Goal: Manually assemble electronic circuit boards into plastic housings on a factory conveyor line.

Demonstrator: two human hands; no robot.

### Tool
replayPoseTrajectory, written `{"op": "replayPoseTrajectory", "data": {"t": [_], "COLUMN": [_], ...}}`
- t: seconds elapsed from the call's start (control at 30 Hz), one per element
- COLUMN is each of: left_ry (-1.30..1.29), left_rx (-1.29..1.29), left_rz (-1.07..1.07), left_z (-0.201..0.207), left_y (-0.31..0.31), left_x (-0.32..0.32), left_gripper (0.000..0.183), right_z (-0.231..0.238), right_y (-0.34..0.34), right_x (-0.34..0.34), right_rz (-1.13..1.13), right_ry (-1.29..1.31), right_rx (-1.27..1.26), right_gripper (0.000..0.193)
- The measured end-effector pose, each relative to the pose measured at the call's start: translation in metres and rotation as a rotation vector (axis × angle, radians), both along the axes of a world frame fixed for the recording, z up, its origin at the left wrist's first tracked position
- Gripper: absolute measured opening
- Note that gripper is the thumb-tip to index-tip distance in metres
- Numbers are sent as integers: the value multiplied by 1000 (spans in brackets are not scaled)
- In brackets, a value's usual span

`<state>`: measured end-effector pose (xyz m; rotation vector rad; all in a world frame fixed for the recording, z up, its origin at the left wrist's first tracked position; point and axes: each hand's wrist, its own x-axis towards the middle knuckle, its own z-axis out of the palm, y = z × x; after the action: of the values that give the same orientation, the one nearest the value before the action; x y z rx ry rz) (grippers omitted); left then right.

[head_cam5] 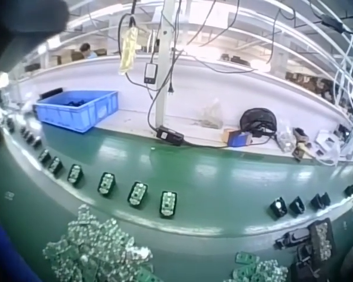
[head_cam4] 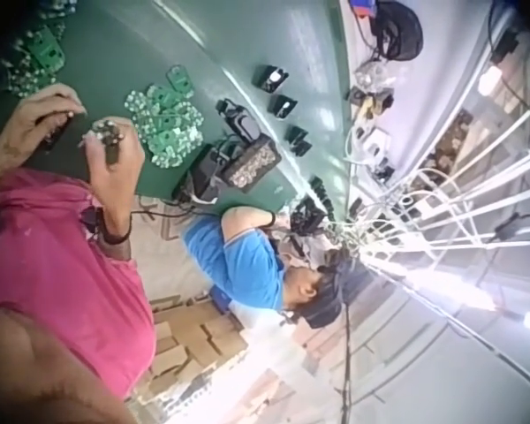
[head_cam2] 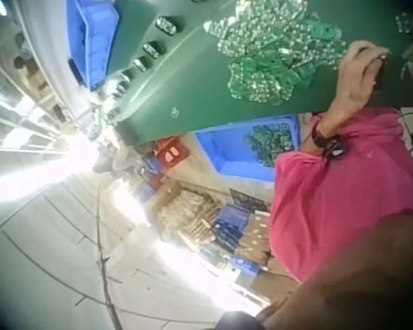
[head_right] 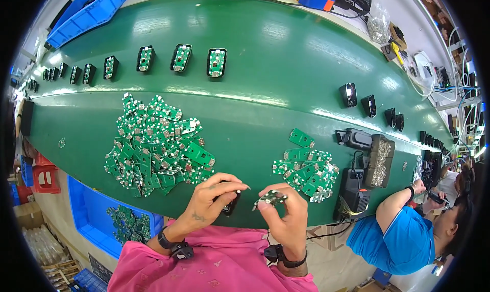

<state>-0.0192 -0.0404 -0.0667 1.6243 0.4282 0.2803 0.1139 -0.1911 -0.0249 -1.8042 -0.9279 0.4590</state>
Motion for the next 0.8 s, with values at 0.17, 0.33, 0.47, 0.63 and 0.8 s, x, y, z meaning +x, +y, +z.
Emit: {"op": "replayPoseTrajectory", "data": {"t": [0.17, 0.33, 0.47, 0.63, 0.8], "left_ry": [-25, -38, -18, -61, -84], "left_rx": [-106, -201, 6, 128, 132], "left_rz": [31, 65, 42, 73, 86], "left_z": [1, -5, -11, -8, -12], "left_y": [-4, -6, -7, -7, -7], "left_x": [2, 0, 1, 4, 3], "left_gripper": [30, 25, 16, 9, 9], "right_z": [-10, -21, -21, -15, -22], "right_y": [-3, -6, -3, 7, 11], "right_x": [-6, -4, -6, -18, -27], "right_rz": [-172, -188, -213, -208, -165], "right_ry": [612, 786, 864, 876, 820], "right_rx": [117, 196, 285, 284, 304], "right_gripper": [31, 47, 51, 58, 57]}}
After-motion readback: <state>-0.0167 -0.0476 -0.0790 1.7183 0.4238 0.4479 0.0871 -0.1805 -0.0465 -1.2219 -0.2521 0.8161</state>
